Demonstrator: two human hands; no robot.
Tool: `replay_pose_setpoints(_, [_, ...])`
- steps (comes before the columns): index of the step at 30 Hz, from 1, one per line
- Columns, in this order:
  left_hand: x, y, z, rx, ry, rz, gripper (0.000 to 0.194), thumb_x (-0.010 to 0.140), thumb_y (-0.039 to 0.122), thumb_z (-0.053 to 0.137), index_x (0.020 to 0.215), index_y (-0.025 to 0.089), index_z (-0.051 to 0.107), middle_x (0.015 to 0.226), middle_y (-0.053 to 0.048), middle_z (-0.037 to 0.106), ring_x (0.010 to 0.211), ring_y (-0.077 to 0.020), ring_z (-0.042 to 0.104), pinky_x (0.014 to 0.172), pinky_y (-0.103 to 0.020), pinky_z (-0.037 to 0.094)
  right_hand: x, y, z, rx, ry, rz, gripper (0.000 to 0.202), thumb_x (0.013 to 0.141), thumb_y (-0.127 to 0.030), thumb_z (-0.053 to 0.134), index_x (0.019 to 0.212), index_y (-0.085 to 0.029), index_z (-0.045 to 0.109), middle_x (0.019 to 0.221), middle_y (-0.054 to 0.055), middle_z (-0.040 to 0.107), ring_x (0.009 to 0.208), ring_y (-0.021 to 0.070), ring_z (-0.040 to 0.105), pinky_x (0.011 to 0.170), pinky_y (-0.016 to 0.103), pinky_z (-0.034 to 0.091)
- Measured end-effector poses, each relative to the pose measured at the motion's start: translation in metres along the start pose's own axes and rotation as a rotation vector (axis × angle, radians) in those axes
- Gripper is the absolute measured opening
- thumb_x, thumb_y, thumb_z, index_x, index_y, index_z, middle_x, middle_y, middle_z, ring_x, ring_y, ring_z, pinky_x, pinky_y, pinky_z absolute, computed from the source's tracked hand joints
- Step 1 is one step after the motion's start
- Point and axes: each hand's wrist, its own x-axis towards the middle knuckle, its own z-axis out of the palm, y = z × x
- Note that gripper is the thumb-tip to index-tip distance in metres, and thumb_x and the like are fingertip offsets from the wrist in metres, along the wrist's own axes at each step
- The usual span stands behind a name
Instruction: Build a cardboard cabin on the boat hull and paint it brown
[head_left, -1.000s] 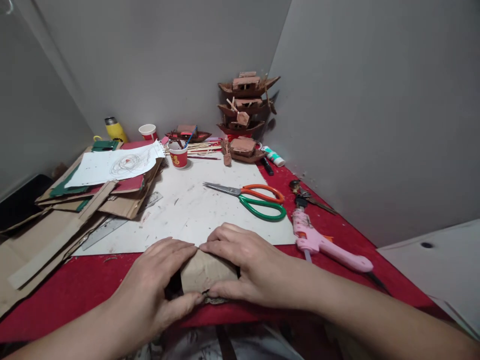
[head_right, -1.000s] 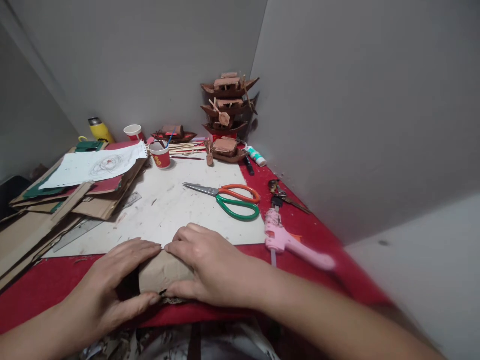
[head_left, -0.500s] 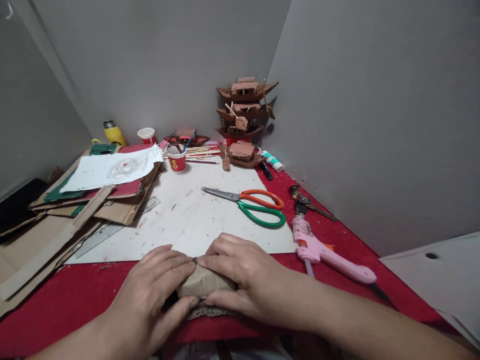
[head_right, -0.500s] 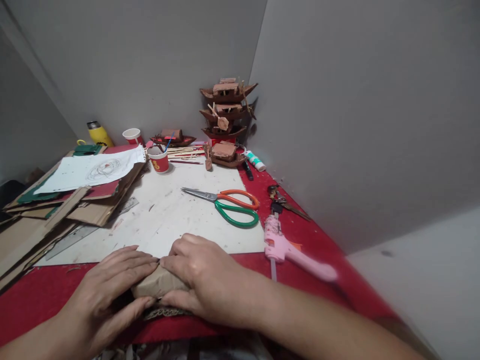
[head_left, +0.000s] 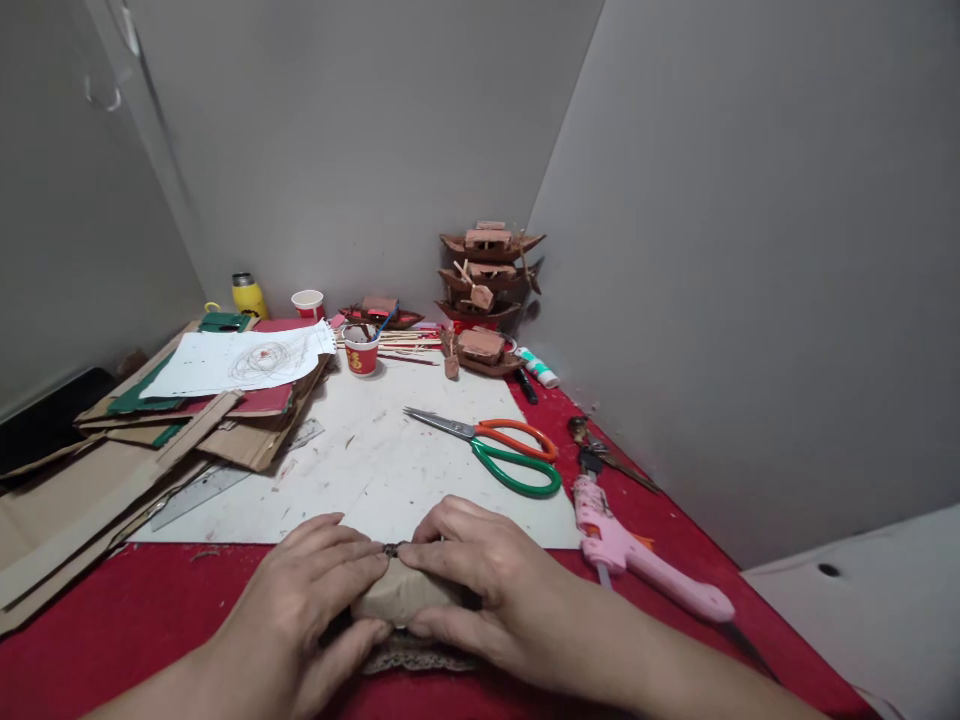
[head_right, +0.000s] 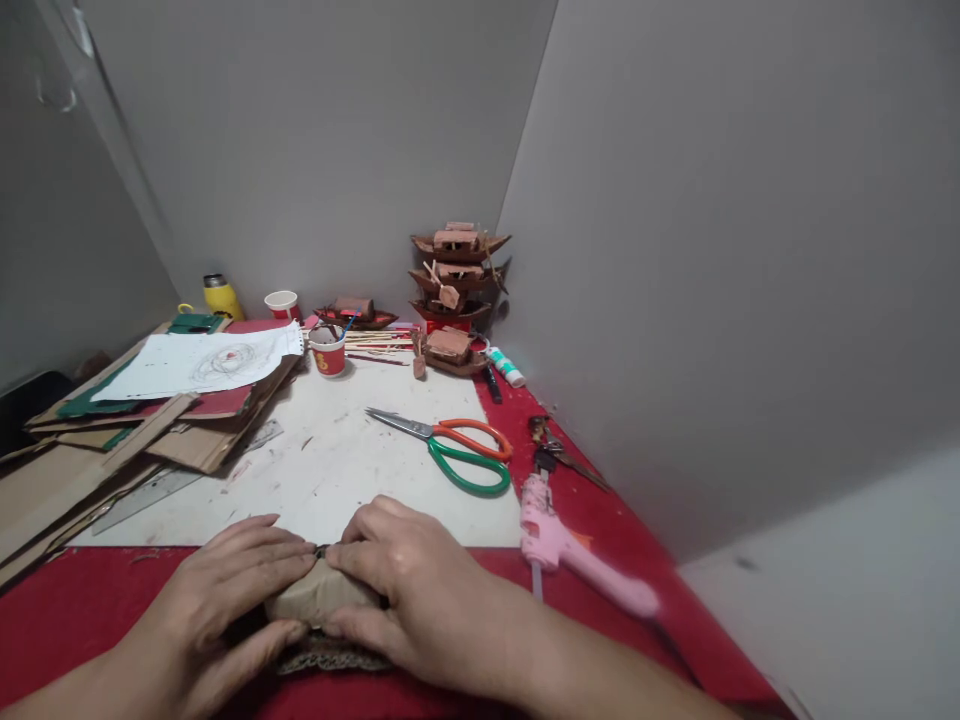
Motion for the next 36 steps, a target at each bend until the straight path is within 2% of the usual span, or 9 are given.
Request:
replay_pose_setpoints(8, [-0.001,-0.002,0.003,-0.042,-0.026,-0.031,0.036,0.084,0.016,0.065,0.117,0.022,0.053,0.105,-0.006,0.075,0.095,-0.0240,0.069,0.095,-0.048,0.049,0.002,0.006,0.006,0.009,0.045,-0.044,0.028,0.087,-0.028,0.070,0.113,-0.016,0.070,0.095,0.008,0.065,0.090,0.0197,0.057,0.079,0.030,0.046])
replay_pose_setpoints(13, [-0.001,-0.002,0.001,-0.076,-0.059,-0.070,0.028,0.086,0.019,0.063,0.114,0.021,0.058,0.103,-0.007,0.074,0.095,-0.0236,0.069,0.098,-0.049,0.046,0.004,0.010,0.009,-0.021,0.065,-0.053,0.028,0.086,-0.031,0.071,0.108,-0.013,0.073,0.093,0.009,0.067,0.088,0.0206,0.058,0.078,0.031,0.047])
replay_pose_setpoints(16, [0.000,0.000,-0.002,-0.119,-0.070,-0.160,0.027,0.085,0.024,0.066,0.111,0.019,0.062,0.103,-0.009,0.074,0.094,-0.0254,0.068,0.096,-0.049,0.047,0.001,0.007,0.004,-0.061,0.036,-0.011,0.037,0.085,-0.033,0.073,0.116,-0.013,0.069,0.099,0.010,0.066,0.093,0.0225,0.058,0.082,0.033,0.047])
replay_pose_setpoints(18, [0.001,0.002,-0.004,-0.151,-0.089,-0.237,0.031,0.084,0.028,0.068,0.113,0.017,0.063,0.105,-0.011,0.074,0.098,-0.0273,0.067,0.093,-0.047,0.049,-0.003,0.003,0.000,-0.095,0.033,0.045,0.050,0.081,-0.036,0.077,0.123,-0.011,0.065,0.106,0.012,0.065,0.099,0.0248,0.057,0.086,0.036,0.047])
replay_pose_setpoints(20, [0.002,0.004,-0.006,-0.181,-0.117,-0.296,0.036,0.083,0.030,0.069,0.116,0.016,0.063,0.109,-0.012,0.073,0.101,-0.0282,0.065,0.091,-0.045,0.050,-0.006,0.000,-0.004,-0.116,0.038,0.088,0.054,0.078,-0.038,0.079,0.123,-0.011,0.064,0.108,0.013,0.064,0.101,0.0261,0.056,0.088,0.037,0.047])
replay_pose_setpoints(23, [0.004,0.006,-0.008,-0.213,-0.155,-0.340,0.039,0.083,0.030,0.069,0.119,0.017,0.063,0.112,-0.012,0.071,0.103,-0.0278,0.064,0.092,-0.044,0.049,-0.010,-0.001,-0.004,-0.127,0.034,0.103,0.043,0.080,-0.035,0.078,0.116,-0.014,0.067,0.104,0.010,0.064,0.098,0.0247,0.056,0.084,0.036,0.047])
replay_pose_setpoints(31, [0.004,0.010,-0.009,-0.245,-0.163,-0.355,0.026,0.086,0.025,0.064,0.110,0.018,0.067,0.102,-0.010,0.070,0.096,-0.0252,0.062,0.086,-0.039,0.049,-0.006,0.009,0.007,-0.174,0.095,0.013,0.031,0.081,-0.035,0.077,0.101,-0.014,0.070,0.089,0.007,0.062,0.087,0.0219,0.055,0.073,0.031,0.045])
replay_pose_setpoints(34, [0.004,0.011,-0.010,-0.249,-0.169,-0.354,0.025,0.086,0.025,0.064,0.110,0.018,0.067,0.102,-0.010,0.070,0.096,-0.0246,0.062,0.086,-0.038,0.049,-0.006,0.008,0.005,-0.168,0.079,0.023,0.030,0.080,-0.034,0.078,0.100,-0.014,0.070,0.090,0.007,0.062,0.088,0.0221,0.056,0.075,0.031,0.046])
replay_pose_setpoints(36, [0.002,0.011,-0.011,-0.247,-0.173,-0.366,0.031,0.085,0.027,0.065,0.115,0.019,0.065,0.108,-0.010,0.069,0.100,-0.0251,0.062,0.089,-0.040,0.049,-0.009,0.005,0.000,-0.149,0.053,0.056,0.035,0.081,-0.036,0.077,0.108,-0.014,0.068,0.098,0.009,0.064,0.095,0.0228,0.057,0.081,0.032,0.047])
